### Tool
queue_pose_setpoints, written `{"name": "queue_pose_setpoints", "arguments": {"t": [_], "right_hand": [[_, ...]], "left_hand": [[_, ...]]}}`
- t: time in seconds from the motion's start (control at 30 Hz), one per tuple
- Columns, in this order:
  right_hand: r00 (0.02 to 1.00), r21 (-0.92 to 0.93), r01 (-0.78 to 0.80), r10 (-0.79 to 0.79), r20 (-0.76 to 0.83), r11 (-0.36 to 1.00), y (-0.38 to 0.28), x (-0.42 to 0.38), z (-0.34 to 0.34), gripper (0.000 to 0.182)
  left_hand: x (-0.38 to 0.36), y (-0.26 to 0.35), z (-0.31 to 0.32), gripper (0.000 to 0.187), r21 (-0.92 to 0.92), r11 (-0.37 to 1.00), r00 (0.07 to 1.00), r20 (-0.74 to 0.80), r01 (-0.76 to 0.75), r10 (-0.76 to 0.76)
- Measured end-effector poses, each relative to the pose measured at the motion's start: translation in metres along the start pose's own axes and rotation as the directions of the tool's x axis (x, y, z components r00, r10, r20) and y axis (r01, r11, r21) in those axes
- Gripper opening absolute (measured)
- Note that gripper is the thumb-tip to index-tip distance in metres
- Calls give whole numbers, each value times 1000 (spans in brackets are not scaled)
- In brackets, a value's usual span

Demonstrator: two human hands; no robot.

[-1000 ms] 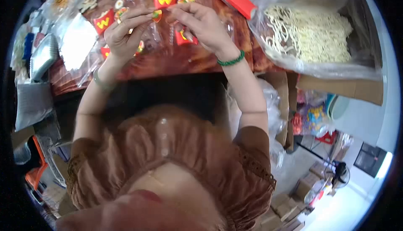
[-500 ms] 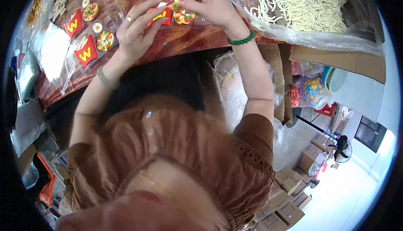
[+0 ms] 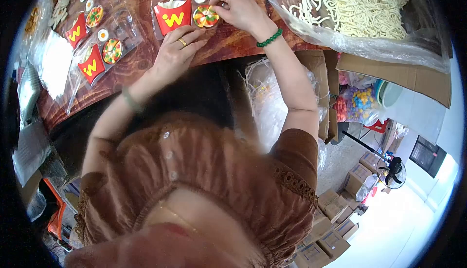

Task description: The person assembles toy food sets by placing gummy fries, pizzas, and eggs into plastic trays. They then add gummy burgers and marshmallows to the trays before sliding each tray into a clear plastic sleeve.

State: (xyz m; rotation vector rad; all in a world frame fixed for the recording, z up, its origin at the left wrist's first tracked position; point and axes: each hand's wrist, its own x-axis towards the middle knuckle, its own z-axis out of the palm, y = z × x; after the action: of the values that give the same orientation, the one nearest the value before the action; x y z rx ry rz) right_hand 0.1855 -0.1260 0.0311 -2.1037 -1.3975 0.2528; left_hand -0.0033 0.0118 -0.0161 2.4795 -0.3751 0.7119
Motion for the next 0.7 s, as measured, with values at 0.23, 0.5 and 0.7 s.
{"name": "queue_pose_setpoints", "arguments": {"t": [0.23,0.5,0.7], "right_hand": [[994,-33,44,-47,-103,999,-13,-15,-1,15],[985,-22,167,-165,54,986,-9,-21,9,16],[992,13,125,-125,15,992,-13,-21,10,16]], "left_hand": [[-1,0,2,31,-49,999,1000,-6,14,-14],[-2,-2,4,30,-55,998,1000,14,22,-21],[0,-1,2,30,-50,999,1000,-7,6,-7]]}}
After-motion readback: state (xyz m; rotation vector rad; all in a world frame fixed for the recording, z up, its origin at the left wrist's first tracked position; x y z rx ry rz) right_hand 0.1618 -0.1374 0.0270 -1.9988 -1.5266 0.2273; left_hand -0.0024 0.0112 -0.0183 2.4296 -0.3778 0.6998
